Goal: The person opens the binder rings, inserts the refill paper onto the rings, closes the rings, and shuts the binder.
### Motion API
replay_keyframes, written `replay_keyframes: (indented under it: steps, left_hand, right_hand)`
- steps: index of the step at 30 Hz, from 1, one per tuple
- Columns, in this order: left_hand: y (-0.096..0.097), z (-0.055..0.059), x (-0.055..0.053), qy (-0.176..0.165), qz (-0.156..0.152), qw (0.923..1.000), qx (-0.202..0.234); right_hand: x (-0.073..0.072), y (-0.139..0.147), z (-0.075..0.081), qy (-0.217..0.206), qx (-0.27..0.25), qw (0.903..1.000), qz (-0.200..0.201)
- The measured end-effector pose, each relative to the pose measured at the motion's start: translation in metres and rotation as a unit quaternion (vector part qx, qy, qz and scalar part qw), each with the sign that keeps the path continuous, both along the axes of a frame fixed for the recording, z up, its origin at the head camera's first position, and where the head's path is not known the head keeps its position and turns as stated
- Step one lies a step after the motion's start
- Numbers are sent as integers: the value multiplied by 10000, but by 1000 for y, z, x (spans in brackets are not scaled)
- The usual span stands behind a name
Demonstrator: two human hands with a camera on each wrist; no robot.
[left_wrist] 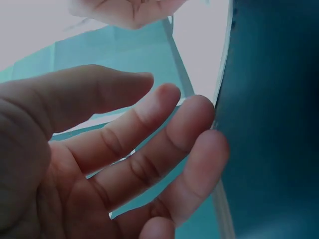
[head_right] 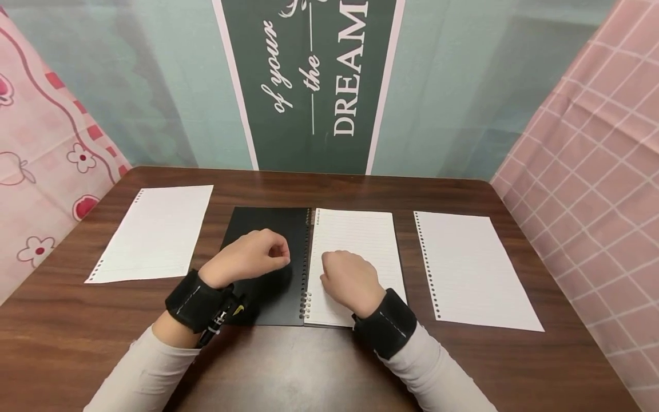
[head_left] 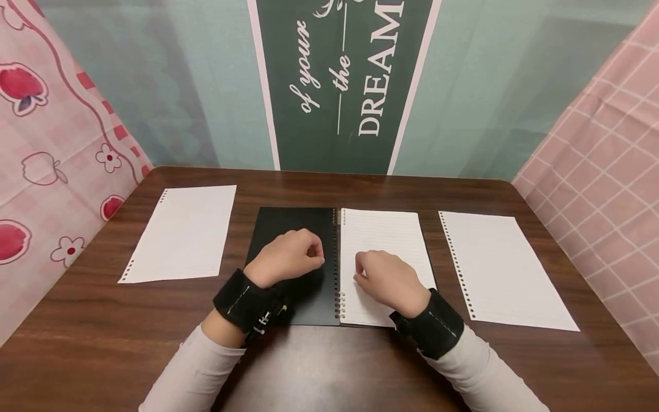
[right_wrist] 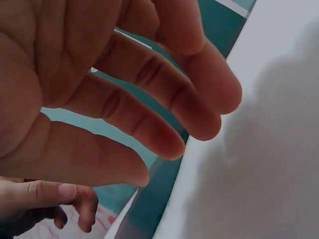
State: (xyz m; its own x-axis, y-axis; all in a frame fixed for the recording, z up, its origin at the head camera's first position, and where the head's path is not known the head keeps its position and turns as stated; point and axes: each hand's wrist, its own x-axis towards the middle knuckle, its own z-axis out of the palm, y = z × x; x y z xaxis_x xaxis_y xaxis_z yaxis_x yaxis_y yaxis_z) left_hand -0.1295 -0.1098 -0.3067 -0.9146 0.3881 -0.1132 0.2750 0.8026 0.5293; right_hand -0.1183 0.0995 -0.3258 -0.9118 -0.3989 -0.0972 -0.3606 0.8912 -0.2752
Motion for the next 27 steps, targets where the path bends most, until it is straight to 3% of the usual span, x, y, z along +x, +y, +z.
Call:
replay_keyframes:
  steps: [7, 16, 27]
  left_hand:
    - [4, -10, 8, -150, -38, 9999, -34]
    - [17, -24, 11, -340, -566, 9978, -4]
    - [26, -30, 12, -340, -623, 9975, 11]
  right_hand:
    - [8, 0, -6, -270, -243, 9989, 299]
    - [7, -5, -9, -713, -585, 9935, 664]
    - [5, -6, -15, -681, -777, 9914, 801]
